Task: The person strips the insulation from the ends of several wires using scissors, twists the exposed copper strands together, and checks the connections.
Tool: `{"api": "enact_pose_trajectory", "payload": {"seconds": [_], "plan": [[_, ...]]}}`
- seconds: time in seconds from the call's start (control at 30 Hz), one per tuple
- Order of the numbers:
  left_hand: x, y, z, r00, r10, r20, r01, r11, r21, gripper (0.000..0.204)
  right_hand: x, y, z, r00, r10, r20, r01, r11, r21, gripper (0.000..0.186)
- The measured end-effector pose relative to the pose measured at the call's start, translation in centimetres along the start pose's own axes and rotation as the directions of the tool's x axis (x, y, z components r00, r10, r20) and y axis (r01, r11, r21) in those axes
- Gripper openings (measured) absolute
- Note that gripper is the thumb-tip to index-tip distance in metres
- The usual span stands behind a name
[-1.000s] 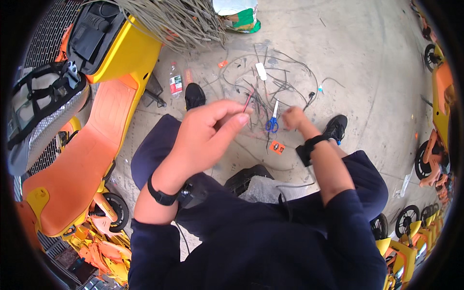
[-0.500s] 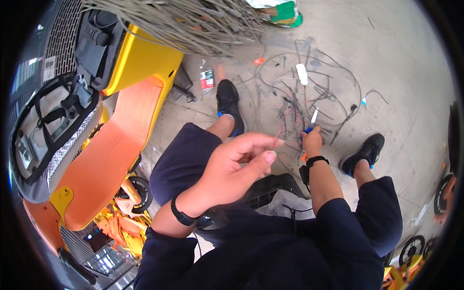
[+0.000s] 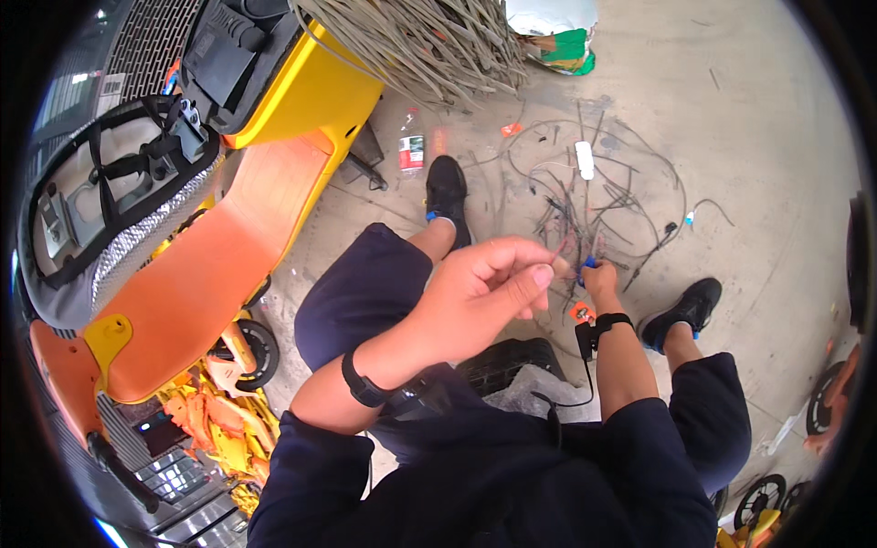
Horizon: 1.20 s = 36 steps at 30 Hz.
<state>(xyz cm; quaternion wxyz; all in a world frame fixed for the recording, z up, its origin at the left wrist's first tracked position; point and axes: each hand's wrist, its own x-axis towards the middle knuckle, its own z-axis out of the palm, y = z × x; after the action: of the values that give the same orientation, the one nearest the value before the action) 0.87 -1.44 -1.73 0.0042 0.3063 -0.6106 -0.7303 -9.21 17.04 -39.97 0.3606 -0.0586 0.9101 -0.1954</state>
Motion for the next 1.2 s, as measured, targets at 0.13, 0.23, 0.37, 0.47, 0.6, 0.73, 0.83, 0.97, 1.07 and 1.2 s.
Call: {"api": "enact_pose_trajectory", "payload": {"seconds": [0.13,0.23,0.37,0.47,0.6,0.73,0.83,0.97,1.07,1.2], "plan": [[-0.9,1.7,0.7,0.995,0.098,0.03,-0.095,0.991,-0.09,0.021,-1.0,-2.4,-5.5,0.907,0.045,0.418,-0.272,0.821,0.502,0.027],[-1.8,3.1,0.9,0.986,0.133,0.105,-0.128,0.99,-0.058,0.02,-2.0,-4.7,-11.9,0.917,-0.083,0.39,-0.124,0.87,0.476,0.029],[-2.2,3.1,2.0,0.952,0.288,0.105,-0.274,0.953,-0.131,0.019,-3.9,-8.2,-19.7,0.911,-0.309,0.272,0.055,0.747,0.663,0.033],[-2.1,3.4,2.6,0.937,0.326,0.128,-0.315,0.944,-0.098,0.018,-6.4,-11.1,-26.4,0.864,-0.477,0.161,0.214,0.638,0.74,0.044],[-2.4,3.7,3.1,0.928,0.352,0.123,-0.336,0.933,-0.13,0.017,-12.7,-14.5,-33.9,0.778,-0.622,0.086,0.41,0.608,0.68,0.049],[-3.2,3.7,2.8,0.913,0.391,0.116,-0.377,0.918,-0.125,0.015,-21.0,-15.3,-37.2,0.683,-0.725,0.085,0.516,0.562,0.647,0.055],[-3.4,3.9,3.2,0.909,0.383,0.166,-0.361,0.921,-0.145,0.012,-25.5,-14.0,-36.5,0.696,-0.703,0.145,0.365,0.52,0.773,0.06],[-3.4,3.7,4.3,0.889,0.447,0.1,-0.435,0.892,-0.126,0.01,-26.2,-12.2,-33.1,0.687,-0.725,0.06,0.338,0.391,0.856,0.056],[-3.5,3.4,4.7,0.872,0.486,0.06,-0.48,0.873,-0.088,0.01,-26.7,-12.9,-32.0,0.636,-0.769,0.061,0.422,0.413,0.807,0.062],[-3.8,3.6,4.6,0.876,0.475,0.079,-0.476,0.879,-0.009,0.01,-26.5,-12.6,-31.7,0.583,-0.808,0.083,0.547,0.466,0.695,0.068]]}}
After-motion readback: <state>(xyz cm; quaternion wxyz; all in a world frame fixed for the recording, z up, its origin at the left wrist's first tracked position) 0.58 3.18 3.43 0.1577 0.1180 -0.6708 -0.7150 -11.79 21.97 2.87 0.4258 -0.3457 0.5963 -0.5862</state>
